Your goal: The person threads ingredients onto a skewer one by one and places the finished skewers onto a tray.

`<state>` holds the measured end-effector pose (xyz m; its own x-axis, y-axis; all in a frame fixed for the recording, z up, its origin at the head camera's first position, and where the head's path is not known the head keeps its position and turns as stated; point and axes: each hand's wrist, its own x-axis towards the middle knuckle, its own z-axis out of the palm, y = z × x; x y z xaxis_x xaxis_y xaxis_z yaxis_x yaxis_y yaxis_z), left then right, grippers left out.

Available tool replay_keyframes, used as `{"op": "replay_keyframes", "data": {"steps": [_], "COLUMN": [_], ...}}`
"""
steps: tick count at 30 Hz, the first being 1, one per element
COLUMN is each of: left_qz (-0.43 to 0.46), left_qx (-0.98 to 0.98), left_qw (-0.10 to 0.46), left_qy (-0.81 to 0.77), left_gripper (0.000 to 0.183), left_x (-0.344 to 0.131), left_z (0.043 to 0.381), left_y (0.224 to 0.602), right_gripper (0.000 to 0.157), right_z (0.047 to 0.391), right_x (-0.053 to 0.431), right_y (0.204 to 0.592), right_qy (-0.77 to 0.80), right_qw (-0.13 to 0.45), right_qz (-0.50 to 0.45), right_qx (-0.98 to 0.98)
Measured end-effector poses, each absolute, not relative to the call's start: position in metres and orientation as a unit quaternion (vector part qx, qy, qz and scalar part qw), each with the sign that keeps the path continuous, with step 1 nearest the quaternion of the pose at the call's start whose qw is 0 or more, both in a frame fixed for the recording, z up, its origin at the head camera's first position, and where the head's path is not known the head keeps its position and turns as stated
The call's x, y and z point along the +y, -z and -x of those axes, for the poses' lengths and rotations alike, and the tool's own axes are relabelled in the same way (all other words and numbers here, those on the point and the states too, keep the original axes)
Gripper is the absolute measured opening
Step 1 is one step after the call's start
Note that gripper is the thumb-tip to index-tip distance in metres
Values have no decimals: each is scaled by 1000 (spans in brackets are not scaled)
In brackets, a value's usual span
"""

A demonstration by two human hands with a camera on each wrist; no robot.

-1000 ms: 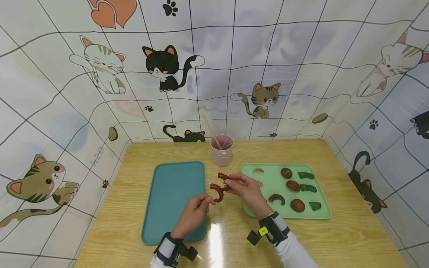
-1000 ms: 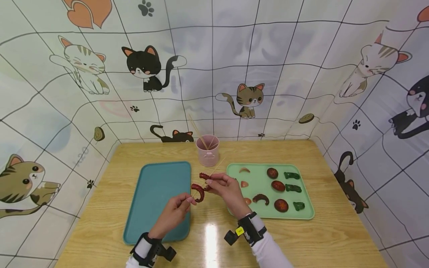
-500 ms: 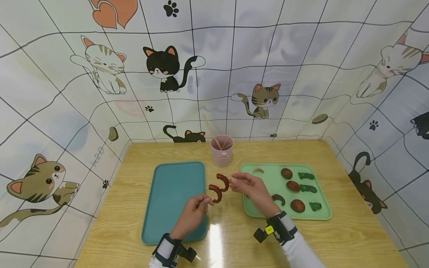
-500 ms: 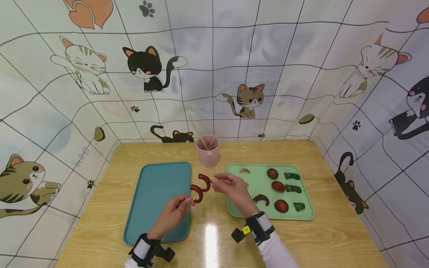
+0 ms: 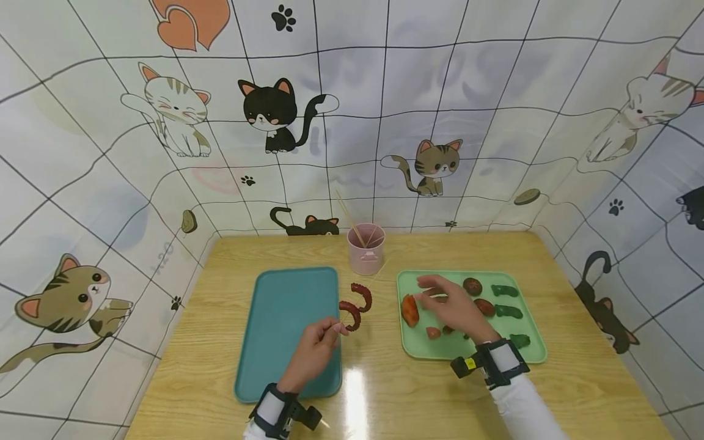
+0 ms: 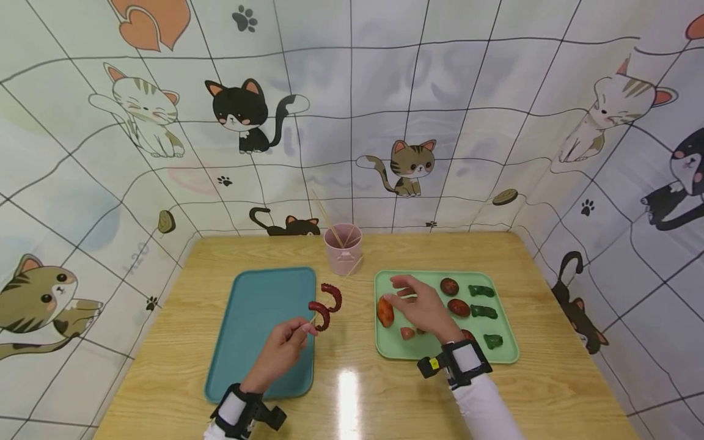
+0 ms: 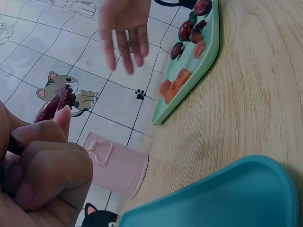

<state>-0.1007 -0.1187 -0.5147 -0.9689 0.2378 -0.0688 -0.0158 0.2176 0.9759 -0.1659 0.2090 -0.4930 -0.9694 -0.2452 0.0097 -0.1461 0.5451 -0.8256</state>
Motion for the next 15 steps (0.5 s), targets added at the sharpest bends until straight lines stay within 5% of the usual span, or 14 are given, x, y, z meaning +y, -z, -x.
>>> {"op": "replay_keyframes", "data": {"steps": [8, 15], "left_qz": [-69, -74], "left_qx": [773, 777], "left_qw": [104, 100], "left_qy": [-622, -617], "left_gripper": [29, 29], "left_x": [-119, -121], "left_z": [101, 101], "left_y": [515, 516], "right_gripper": [52, 41], "right_z": [158, 155], "right_x": [244, 262], "right_y": [494, 505], "right_qy": [364, 299], "right_qw": [92, 91], "right_qz": [112, 147], "right_qx": [920, 939]}}
